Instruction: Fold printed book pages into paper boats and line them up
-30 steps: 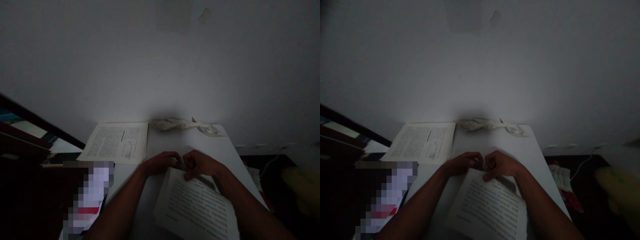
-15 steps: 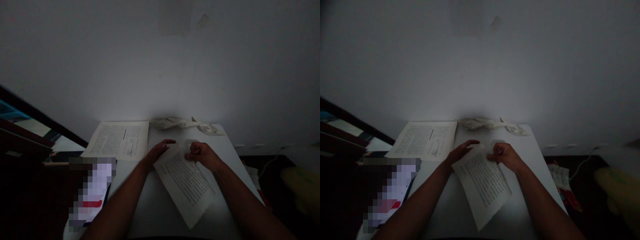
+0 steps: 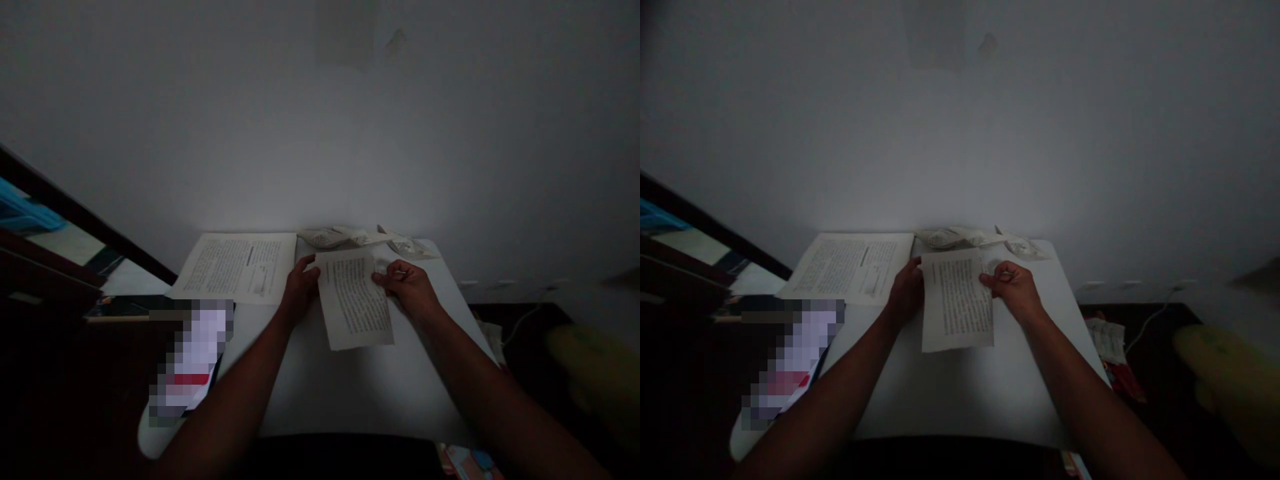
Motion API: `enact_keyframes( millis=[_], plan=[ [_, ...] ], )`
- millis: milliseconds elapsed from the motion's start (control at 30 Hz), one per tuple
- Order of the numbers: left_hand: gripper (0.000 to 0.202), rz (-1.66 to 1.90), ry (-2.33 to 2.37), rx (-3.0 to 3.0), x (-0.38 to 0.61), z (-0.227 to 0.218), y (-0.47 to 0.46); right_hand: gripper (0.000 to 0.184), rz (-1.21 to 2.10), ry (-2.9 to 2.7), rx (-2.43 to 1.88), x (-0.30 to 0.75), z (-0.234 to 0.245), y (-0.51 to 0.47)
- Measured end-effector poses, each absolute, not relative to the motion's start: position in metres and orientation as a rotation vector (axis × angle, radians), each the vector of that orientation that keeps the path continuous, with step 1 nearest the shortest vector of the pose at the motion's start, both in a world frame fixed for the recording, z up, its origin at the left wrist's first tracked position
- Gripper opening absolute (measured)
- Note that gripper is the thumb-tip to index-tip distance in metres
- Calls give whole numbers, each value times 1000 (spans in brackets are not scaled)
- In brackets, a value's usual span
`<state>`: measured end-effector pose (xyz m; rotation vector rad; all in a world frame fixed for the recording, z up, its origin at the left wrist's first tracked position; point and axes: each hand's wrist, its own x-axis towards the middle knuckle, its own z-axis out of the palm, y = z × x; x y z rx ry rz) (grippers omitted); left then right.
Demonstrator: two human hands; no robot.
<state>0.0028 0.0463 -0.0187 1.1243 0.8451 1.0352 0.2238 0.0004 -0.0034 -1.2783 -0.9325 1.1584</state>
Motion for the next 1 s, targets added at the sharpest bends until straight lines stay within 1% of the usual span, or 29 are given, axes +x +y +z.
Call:
enact_keyframes(
  millis=[133, 233, 300, 400, 500, 600, 700, 833, 1000],
  plan=[
    [63, 1016, 970, 1326, 0, -17, 44, 40, 1102, -1112, -1389, 225, -12, -13],
    [60, 928, 1024, 1540, -2, -17, 45, 29, 996, -1406, -1462, 232, -16, -17],
    [56, 868, 1058, 1696, -3, -18, 47, 26, 928, -1553, -1466, 240, -18, -14],
    [49, 816, 1129, 1893, -4, -17, 49, 25, 905, -1659, -1477, 249, -22, -5],
    [48, 769, 1209, 2045, -3, -14, 48, 26, 739, -1755, -1519, 251, -28, 2],
    [47, 708, 1244, 2115, -2, -12, 45, 22, 520, -1883, -1451, 249, -31, -1],
    [46, 698, 1254, 2127, -2, -13, 44, 14, 395, -2028, -1272, 247, -31, -7],
    [46, 652, 1259, 2127, -2, -13, 47, 9, 374, -2120, -1110, 248, -31, -10],
    [46, 634, 1267, 2133, -2, -11, 48, 5, 374, -2155, -1158, 252, -32, -8]
  ],
)
